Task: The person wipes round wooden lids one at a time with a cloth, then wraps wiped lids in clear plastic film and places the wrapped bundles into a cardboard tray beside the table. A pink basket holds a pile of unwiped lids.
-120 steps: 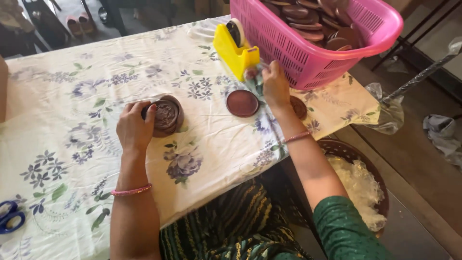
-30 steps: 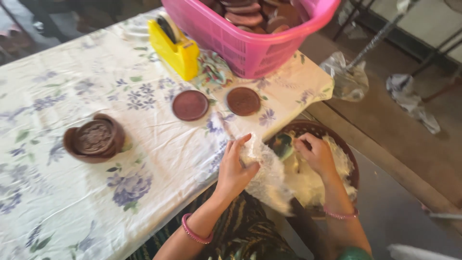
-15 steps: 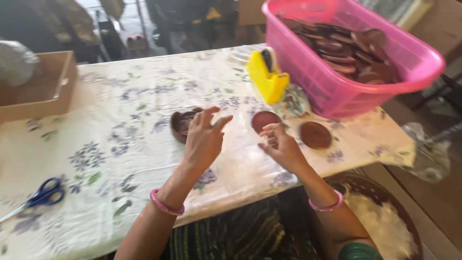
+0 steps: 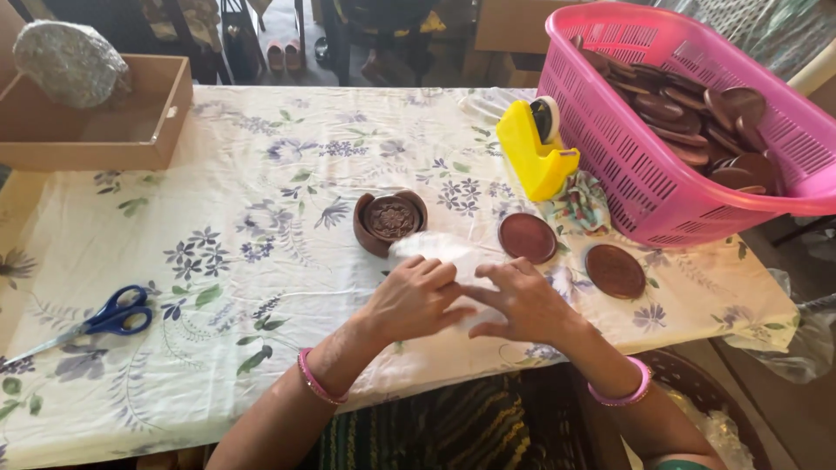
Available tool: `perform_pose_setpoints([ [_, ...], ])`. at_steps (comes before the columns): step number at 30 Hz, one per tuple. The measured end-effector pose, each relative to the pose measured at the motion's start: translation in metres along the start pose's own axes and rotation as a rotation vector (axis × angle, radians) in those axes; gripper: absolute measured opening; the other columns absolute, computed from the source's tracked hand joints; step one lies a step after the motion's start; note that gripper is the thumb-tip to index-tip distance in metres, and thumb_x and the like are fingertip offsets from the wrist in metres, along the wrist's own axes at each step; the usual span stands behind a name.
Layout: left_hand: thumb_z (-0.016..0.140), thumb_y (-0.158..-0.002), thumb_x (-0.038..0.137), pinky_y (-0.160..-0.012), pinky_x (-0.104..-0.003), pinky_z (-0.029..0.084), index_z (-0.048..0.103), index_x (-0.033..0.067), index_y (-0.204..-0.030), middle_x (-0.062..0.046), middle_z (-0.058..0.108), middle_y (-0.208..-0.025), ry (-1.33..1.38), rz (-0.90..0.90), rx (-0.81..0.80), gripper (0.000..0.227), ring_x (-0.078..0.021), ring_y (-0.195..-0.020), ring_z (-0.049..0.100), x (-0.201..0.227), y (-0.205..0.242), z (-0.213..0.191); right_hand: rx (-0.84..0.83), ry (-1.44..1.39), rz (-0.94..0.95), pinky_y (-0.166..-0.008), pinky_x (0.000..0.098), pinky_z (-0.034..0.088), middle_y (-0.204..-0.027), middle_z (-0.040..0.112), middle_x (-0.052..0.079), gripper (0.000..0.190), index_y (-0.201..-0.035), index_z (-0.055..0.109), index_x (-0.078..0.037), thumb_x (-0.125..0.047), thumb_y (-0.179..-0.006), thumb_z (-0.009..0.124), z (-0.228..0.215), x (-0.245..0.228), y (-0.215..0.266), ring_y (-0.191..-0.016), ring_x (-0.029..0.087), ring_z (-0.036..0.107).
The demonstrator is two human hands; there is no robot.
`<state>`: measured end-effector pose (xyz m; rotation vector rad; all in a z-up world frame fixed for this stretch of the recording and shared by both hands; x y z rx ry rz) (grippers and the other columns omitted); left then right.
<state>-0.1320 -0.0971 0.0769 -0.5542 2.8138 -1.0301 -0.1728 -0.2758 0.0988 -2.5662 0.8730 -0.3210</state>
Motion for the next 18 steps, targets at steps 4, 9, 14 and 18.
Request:
perform_pose_setpoints([
  [4, 0.075, -0.077, 0.05, -0.086, -0.04, 0.047, 0.07, 0.0054, -0.118, -0.005, 0.062, -0.096, 0.039, -0.007, -0.022, 0.061, -0.0229, -0.092, 0.063, 0.002, 0.002, 0.006, -0.056, -0.143, 0.286, -0.078, 0.0394, 0.057, -0.107, 0.067, 0.007, 0.034, -0.116, 0.073, -0.016, -0.013, -0.082, 0.078, 0.035, 0.03, 0.035, -0.09, 0.024, 0.069],
  [9, 0.071, -0.084, 0.055, -0.085, -0.044, 0.046, 0.068, 0.0113, -0.131, -0.005, 0.066, -0.092, 0.111, -0.164, -0.23, 0.064, -0.0235, -0.089, 0.064, -0.004, -0.004, -0.006, 0.066, -0.134, 0.333, -0.074, 0.0387, 0.058, -0.106, 0.068, 0.006, 0.036, -0.119, 0.074, -0.014, -0.009, -0.084, 0.076, 0.008, 0.019, 0.019, -0.089, 0.026, 0.07],
  [14, 0.07, -0.092, 0.053, -0.083, -0.044, 0.049, 0.075, 0.012, -0.102, -0.005, 0.066, -0.088, 0.162, -0.226, -0.273, 0.043, -0.0236, -0.088, 0.066, -0.024, 0.015, 0.035, 0.131, 0.082, 0.05, -0.073, 0.0406, 0.054, -0.107, 0.07, 0.011, 0.029, -0.105, 0.074, -0.012, -0.012, -0.076, 0.079, -0.012, 0.005, 0.018, -0.086, 0.027, 0.067],
  [18, 0.07, -0.096, 0.039, -0.078, -0.038, 0.056, 0.074, 0.0105, -0.091, -0.004, 0.069, -0.089, 0.177, -0.325, -0.08, 0.029, -0.0212, -0.083, 0.068, -0.046, 0.021, 0.033, 0.122, 0.127, 0.132, -0.073, 0.0401, 0.053, -0.092, 0.066, 0.007, 0.019, -0.084, 0.069, -0.011, -0.019, -0.077, 0.084, 0.0, 0.029, 0.059, -0.08, 0.026, 0.066],
])
Point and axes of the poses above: each hand's wrist, its own y-axis away from the middle knuckle, its own z-axis out of the palm, x = y × z, the point moved 4 cm from there along -y, towards the middle knuckle
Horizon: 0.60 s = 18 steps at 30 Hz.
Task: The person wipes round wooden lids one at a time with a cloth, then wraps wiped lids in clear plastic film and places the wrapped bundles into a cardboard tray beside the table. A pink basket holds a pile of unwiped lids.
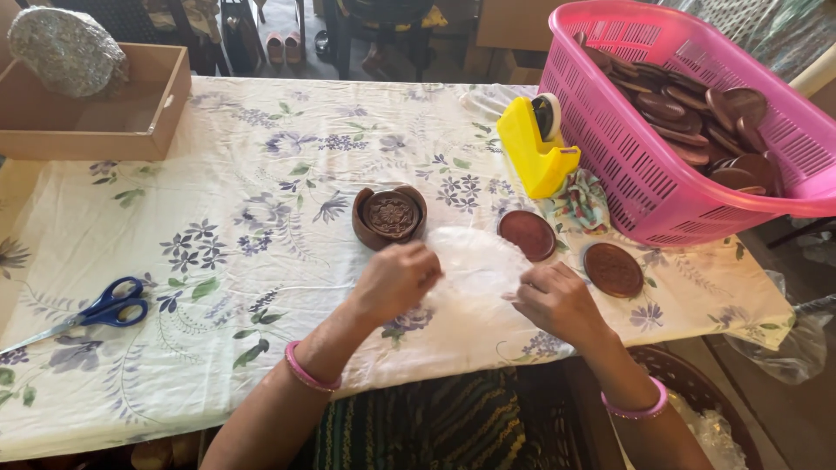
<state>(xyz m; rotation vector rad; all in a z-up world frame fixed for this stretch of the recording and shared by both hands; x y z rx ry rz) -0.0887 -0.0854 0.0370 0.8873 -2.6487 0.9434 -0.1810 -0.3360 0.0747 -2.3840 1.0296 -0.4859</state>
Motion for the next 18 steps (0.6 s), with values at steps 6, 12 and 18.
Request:
perform_pose_setpoints([
  [6, 0.073, -0.091, 0.038, -0.079, -0.036, 0.055, 0.074, 0.0122, -0.099, -0.001, 0.071, -0.098, 0.198, -0.276, 0.394, 0.027, -0.0162, -0.085, 0.069, 0.011, -0.006, -0.06, 0.045, -0.194, 0.162, -0.063, 0.0387, 0.053, -0.081, 0.067, 0.009, 0.022, -0.082, 0.067, -0.007, -0.02, -0.081, 0.085, 0.0, -0.002, 0.006, -0.07, 0.026, 0.067],
  [12, 0.078, -0.088, 0.047, -0.109, -0.05, 0.038, 0.072, 0.0119, -0.119, -0.006, 0.065, -0.118, -0.124, 0.27, 0.508, 0.048, -0.0229, -0.116, 0.06, 0.059, 0.003, -0.071, 0.087, -0.458, 0.061, -0.063, 0.038, 0.053, -0.082, 0.069, 0.011, 0.018, -0.094, 0.073, -0.003, -0.01, -0.079, 0.08, -0.014, -0.027, -0.074, -0.073, 0.027, 0.068],
  [18, 0.078, -0.081, 0.05, -0.108, -0.05, 0.04, 0.071, 0.01, -0.119, -0.006, 0.063, -0.103, -0.176, 0.212, 0.618, 0.056, -0.0236, -0.102, 0.061, 0.036, 0.012, -0.088, 0.15, -1.112, -0.072, -0.103, 0.0397, 0.052, -0.12, 0.062, 0.018, 0.014, -0.08, 0.052, -0.007, -0.004, -0.085, 0.065, 0.017, -0.016, -0.155, -0.117, 0.026, 0.063],
])
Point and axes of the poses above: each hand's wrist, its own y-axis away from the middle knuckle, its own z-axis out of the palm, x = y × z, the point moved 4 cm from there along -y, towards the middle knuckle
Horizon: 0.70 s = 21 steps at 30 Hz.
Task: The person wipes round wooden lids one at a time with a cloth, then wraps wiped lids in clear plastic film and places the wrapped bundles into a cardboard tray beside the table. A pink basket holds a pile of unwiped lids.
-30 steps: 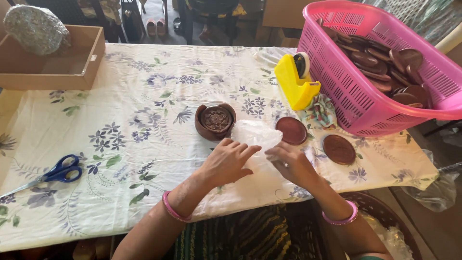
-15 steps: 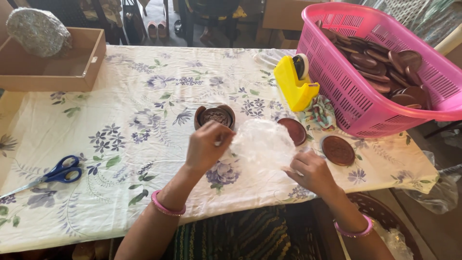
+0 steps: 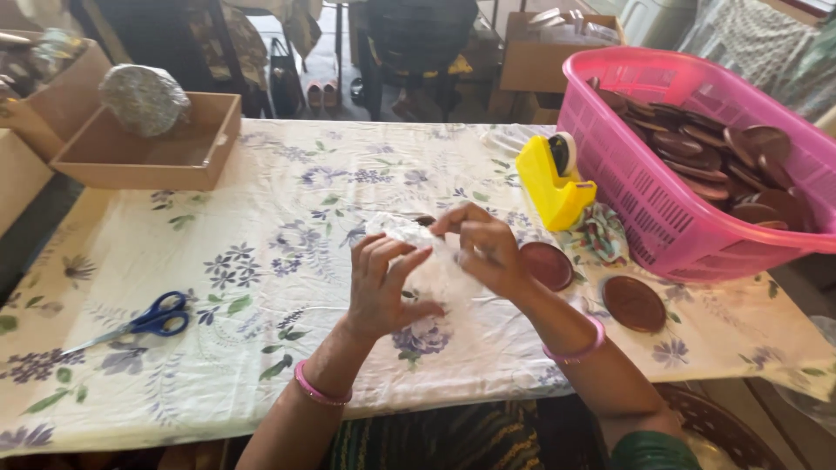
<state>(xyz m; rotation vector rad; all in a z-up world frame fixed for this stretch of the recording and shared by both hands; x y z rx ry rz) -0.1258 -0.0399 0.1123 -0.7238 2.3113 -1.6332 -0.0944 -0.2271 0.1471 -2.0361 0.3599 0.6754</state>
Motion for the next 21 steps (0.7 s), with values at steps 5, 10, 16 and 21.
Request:
perform_pose_setpoints([
  [5, 0.074, -0.098, 0.025, -0.104, -0.044, 0.047, 0.068, 0.0111, -0.115, 0.0, 0.065, -0.091, 0.054, -0.173, 0.123, 0.023, -0.0188, -0.085, 0.065, -0.04, 0.019, 0.008, -0.005, -0.607, 0.278, -0.098, 0.0308, 0.049, -0.125, 0.067, 0.017, 0.025, -0.091, 0.056, -0.007, -0.029, -0.098, 0.064, 0.023, 0.05, -0.012, -0.112, 0.018, 0.061],
  [10, 0.066, -0.105, 0.016, -0.054, -0.02, 0.038, 0.066, 0.0085, -0.103, 0.005, 0.067, -0.084, 0.678, -0.814, 0.495, 0.008, -0.0014, -0.062, 0.048, -0.112, 0.06, 0.03, 0.09, -0.668, 0.62, -0.084, 0.0313, 0.056, -0.104, 0.066, 0.008, 0.07, -0.115, 0.065, -0.002, -0.068, -0.1, 0.049, 0.018, 0.117, 0.03, -0.098, 0.016, 0.064],
  [16, 0.066, -0.108, 0.021, -0.054, -0.018, 0.033, 0.066, 0.0066, -0.104, 0.003, 0.065, -0.097, 0.939, -0.974, 0.748, 0.015, 0.0016, -0.066, 0.04, -0.132, 0.069, 0.03, -0.103, -0.477, 0.731, -0.081, 0.0288, 0.053, -0.108, 0.065, 0.002, 0.05, -0.131, 0.064, -0.006, -0.021, -0.085, 0.078, -0.035, 0.157, 0.063, -0.095, 0.011, 0.061],
  [21, 0.056, -0.1, 0.028, -0.079, -0.02, 0.049, 0.066, 0.0075, -0.108, 0.0, 0.071, -0.111, 1.239, -1.228, 0.465, 0.024, -0.0033, -0.091, 0.061, -0.087, 0.021, 0.009, 0.063, -0.59, 0.451, -0.109, 0.0388, 0.046, -0.104, 0.066, 0.015, 0.017, -0.106, 0.065, 0.008, -0.007, -0.101, 0.073, -0.04, 0.212, 0.089, -0.105, 0.021, 0.062],
])
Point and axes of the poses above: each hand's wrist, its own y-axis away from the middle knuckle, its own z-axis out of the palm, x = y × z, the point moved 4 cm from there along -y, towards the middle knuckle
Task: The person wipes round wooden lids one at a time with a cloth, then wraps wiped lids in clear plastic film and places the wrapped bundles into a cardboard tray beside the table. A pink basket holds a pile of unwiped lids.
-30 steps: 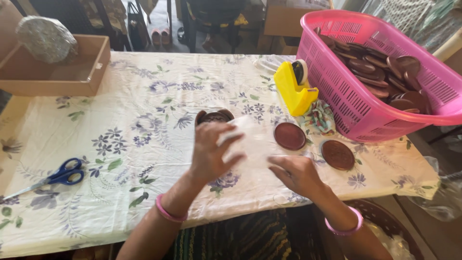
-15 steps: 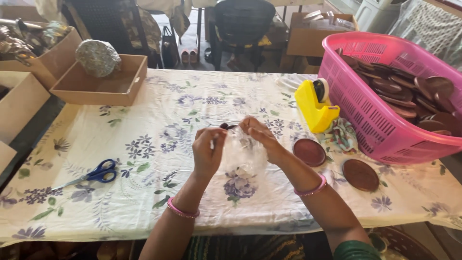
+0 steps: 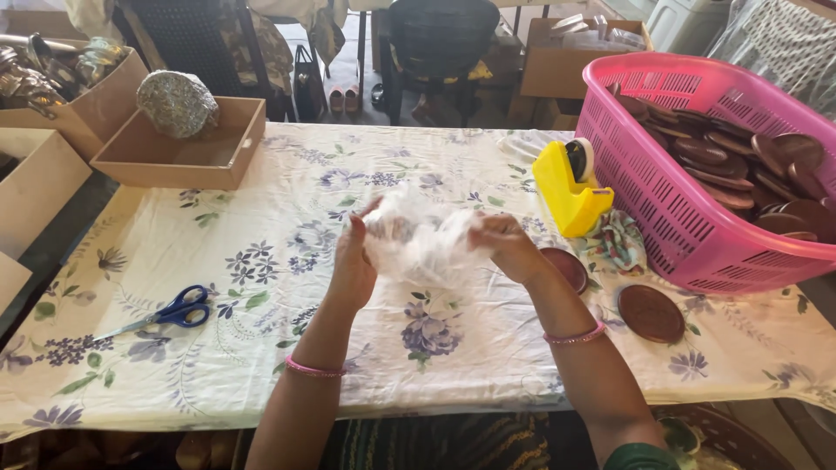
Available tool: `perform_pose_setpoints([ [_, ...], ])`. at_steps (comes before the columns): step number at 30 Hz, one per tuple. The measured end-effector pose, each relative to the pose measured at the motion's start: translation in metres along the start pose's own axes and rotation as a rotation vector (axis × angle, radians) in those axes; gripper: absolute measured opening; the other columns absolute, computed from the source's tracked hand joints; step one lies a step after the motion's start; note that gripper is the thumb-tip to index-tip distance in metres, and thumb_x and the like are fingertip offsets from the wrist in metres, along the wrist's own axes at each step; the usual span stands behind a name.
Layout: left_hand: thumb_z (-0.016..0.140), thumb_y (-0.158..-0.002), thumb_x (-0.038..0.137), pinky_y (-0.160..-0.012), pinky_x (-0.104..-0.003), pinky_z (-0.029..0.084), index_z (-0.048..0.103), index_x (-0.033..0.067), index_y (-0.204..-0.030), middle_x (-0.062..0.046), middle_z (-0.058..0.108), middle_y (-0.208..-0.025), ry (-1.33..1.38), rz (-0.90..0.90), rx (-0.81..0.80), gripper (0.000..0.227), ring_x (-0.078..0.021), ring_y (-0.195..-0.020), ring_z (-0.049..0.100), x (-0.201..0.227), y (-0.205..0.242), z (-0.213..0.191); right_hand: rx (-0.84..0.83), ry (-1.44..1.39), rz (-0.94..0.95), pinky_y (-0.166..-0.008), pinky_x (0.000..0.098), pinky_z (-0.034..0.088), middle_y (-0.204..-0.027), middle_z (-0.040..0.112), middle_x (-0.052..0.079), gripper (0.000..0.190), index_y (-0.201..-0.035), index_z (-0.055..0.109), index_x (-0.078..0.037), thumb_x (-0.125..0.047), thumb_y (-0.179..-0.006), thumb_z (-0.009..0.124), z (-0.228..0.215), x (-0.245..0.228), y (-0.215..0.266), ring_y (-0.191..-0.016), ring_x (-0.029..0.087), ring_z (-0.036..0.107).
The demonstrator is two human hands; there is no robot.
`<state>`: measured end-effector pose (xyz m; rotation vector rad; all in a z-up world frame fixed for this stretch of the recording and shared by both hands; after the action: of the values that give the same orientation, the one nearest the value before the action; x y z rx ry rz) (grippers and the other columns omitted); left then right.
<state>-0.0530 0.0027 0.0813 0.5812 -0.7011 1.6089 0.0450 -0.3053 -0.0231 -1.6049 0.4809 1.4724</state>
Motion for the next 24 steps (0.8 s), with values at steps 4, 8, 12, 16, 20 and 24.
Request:
perform_pose_setpoints([
  [4, 0.064, -0.104, 0.021, -0.092, -0.035, 0.051, 0.064, 0.004, -0.117, -0.008, 0.066, -0.111, -0.081, -0.235, -0.262, 0.022, -0.0179, -0.103, 0.061, -0.107, -0.052, -0.099, 0.358, -0.651, -0.023, -0.111, 0.0443, 0.046, -0.119, 0.069, 0.01, 0.043, -0.129, 0.06, -0.002, -0.033, -0.1, 0.062, 0.049, -0.06, -0.011, -0.114, 0.024, 0.066],
  [8, 0.07, -0.112, 0.013, -0.099, -0.04, 0.048, 0.062, 0.0027, -0.115, -0.012, 0.066, -0.115, -0.007, -0.151, -0.38, 0.013, -0.0219, -0.109, 0.06, -0.091, -0.037, -0.068, 0.388, -0.715, 0.019, -0.106, 0.0472, 0.047, -0.121, 0.069, 0.008, 0.044, -0.133, 0.058, -0.008, -0.039, -0.102, 0.055, 0.067, -0.055, -0.016, -0.114, 0.026, 0.065],
  [12, 0.061, -0.103, 0.022, -0.102, -0.04, 0.054, 0.066, 0.0056, -0.107, -0.012, 0.073, -0.112, 0.266, -0.038, -0.273, 0.018, -0.022, -0.107, 0.072, -0.041, -0.01, -0.019, 0.446, -0.638, 0.153, -0.111, 0.0455, 0.047, -0.129, 0.068, 0.009, 0.046, -0.132, 0.059, -0.006, -0.038, -0.1, 0.055, 0.098, -0.053, -0.015, -0.121, 0.024, 0.064],
  [16, 0.057, -0.106, 0.025, -0.096, -0.041, 0.057, 0.066, 0.0074, -0.111, -0.01, 0.072, -0.109, 0.427, 0.051, -0.147, 0.021, -0.0221, -0.102, 0.073, -0.054, -0.031, -0.058, 0.385, -0.599, 0.2, -0.113, 0.052, 0.041, -0.137, 0.06, 0.014, 0.045, -0.134, 0.059, -0.006, -0.038, -0.104, 0.059, 0.106, -0.044, -0.006, -0.132, 0.031, 0.052],
  [20, 0.058, -0.105, 0.021, -0.085, -0.04, 0.058, 0.064, 0.0076, -0.115, -0.008, 0.071, -0.107, 0.386, 0.0, -0.092, 0.018, -0.0212, -0.095, 0.071, -0.067, -0.034, -0.066, -0.068, -0.811, -0.046, -0.125, 0.0553, 0.035, -0.151, 0.053, 0.015, 0.031, -0.126, 0.059, -0.011, -0.03, -0.104, 0.069, 0.135, -0.075, -0.001, -0.149, 0.033, 0.043],
  [24, 0.061, -0.102, 0.016, -0.078, -0.031, 0.056, 0.061, 0.0039, -0.124, -0.01, 0.071, -0.112, 0.126, 0.045, -0.243, 0.025, -0.0185, -0.095, 0.068, -0.091, -0.036, -0.08, -0.219, 0.544, -0.487, -0.128, 0.0462, 0.029, -0.159, 0.042, 0.016, 0.068, -0.146, 0.052, -0.007, -0.021, -0.087, 0.084, 0.192, -0.122, 0.0, -0.152, 0.031, 0.036],
])
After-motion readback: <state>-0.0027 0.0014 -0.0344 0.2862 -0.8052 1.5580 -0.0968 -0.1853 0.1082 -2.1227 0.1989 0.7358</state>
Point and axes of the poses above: each hand's wrist, its own y-axis away from the middle knuckle, its own z-axis out of the palm, x = y × z, the point moved 4 cm from there along -y, towards the middle knuckle
